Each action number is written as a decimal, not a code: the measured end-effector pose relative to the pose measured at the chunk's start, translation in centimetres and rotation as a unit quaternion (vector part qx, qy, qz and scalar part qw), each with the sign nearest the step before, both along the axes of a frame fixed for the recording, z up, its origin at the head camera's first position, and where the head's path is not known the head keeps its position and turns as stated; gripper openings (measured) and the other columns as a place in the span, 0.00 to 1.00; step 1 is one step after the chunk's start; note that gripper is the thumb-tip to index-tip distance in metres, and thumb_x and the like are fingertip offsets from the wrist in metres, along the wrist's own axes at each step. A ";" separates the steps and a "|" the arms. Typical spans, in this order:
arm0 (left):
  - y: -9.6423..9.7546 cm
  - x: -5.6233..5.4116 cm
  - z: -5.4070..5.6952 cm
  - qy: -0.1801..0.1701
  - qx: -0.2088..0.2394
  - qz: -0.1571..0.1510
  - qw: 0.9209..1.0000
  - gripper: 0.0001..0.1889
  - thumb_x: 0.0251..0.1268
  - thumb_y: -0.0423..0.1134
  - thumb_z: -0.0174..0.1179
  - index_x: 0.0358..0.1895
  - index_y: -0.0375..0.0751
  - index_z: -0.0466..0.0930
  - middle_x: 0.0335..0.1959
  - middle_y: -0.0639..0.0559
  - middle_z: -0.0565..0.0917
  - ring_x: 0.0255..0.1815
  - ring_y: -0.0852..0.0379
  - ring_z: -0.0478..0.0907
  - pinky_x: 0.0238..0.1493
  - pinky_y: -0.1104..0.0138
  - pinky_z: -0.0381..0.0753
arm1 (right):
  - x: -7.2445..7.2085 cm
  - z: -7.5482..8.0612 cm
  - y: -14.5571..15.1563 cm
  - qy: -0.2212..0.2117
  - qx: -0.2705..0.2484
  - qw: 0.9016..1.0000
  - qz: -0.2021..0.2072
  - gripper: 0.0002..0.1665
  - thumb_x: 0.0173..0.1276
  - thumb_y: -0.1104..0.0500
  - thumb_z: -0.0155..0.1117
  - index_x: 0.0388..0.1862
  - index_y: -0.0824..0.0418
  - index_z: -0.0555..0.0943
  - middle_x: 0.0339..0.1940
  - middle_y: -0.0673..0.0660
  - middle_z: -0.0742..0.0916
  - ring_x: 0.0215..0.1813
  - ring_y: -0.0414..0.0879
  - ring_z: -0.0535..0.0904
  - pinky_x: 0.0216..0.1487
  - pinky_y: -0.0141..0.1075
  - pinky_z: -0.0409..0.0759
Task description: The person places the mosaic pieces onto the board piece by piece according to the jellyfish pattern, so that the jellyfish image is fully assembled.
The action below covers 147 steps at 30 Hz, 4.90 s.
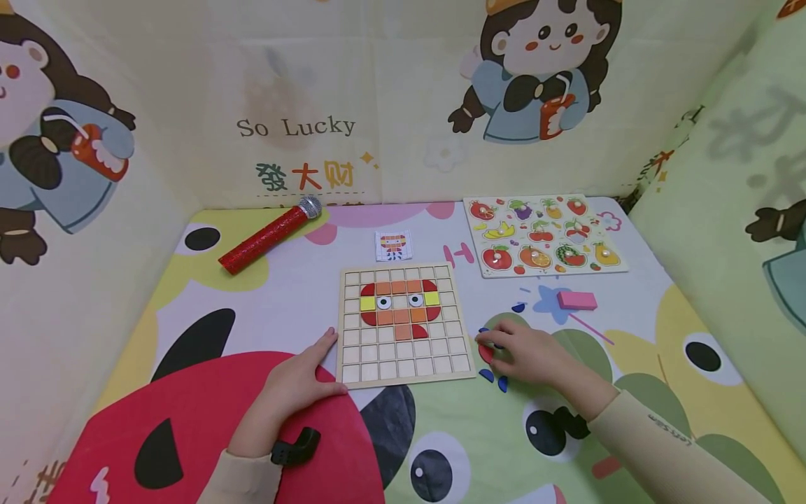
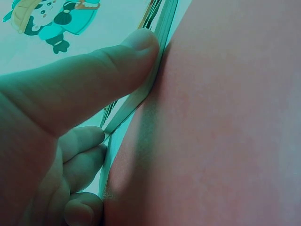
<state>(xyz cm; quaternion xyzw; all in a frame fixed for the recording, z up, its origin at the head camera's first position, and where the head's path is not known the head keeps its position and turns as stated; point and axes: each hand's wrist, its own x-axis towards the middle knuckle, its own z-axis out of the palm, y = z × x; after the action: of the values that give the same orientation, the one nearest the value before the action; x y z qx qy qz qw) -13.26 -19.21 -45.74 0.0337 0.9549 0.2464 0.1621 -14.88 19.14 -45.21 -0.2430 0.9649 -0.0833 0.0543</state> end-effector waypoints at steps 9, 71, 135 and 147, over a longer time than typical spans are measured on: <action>0.2 0.0 0.0 -0.005 0.002 -0.001 1.000 0.58 0.27 0.55 0.74 0.70 0.56 0.52 0.64 0.46 0.67 0.52 0.49 0.71 0.28 0.64 0.80 | 0.2 0.1 -0.1 -0.005 0.004 1.000 -0.006 0.22 0.52 0.48 0.68 0.48 0.44 0.79 0.40 0.46 0.76 0.34 0.36 0.68 0.29 0.27 0.71; -0.2 -0.4 -0.8 0.007 -0.005 -0.012 1.000 0.58 0.28 0.58 0.73 0.71 0.56 0.51 0.65 0.45 0.67 0.51 0.50 0.72 0.30 0.65 0.79 | -0.6 1.3 -10.3 -0.147 -0.420 0.874 -0.194 0.26 0.56 0.64 0.62 0.55 0.62 0.69 0.37 0.57 0.81 0.33 0.43 0.76 0.36 0.30 0.77; -0.2 -0.4 -0.5 -0.005 0.001 -0.005 1.000 0.57 0.28 0.56 0.74 0.71 0.58 0.51 0.66 0.48 0.66 0.53 0.50 0.71 0.30 0.63 0.80 | -2.6 0.2 -16.8 -0.093 -0.183 0.964 -0.171 0.22 0.56 0.52 0.66 0.52 0.50 0.78 0.42 0.49 0.82 0.41 0.42 0.73 0.39 0.35 0.74; -0.3 -0.4 -0.5 -0.002 0.001 -0.005 1.000 0.58 0.28 0.56 0.74 0.71 0.57 0.51 0.66 0.48 0.66 0.54 0.50 0.71 0.31 0.63 0.80 | -2.7 0.4 -17.0 -0.043 -0.101 0.984 -0.143 0.21 0.55 0.51 0.67 0.50 0.48 0.80 0.39 0.50 0.81 0.41 0.42 0.73 0.40 0.37 0.71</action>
<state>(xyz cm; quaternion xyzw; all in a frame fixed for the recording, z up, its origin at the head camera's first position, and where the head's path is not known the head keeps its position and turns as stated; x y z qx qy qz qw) -13.63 -19.51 -46.28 0.0384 0.9542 0.2465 0.1654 -17.62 2.13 -44.79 -0.1030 0.9731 -0.1977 0.0588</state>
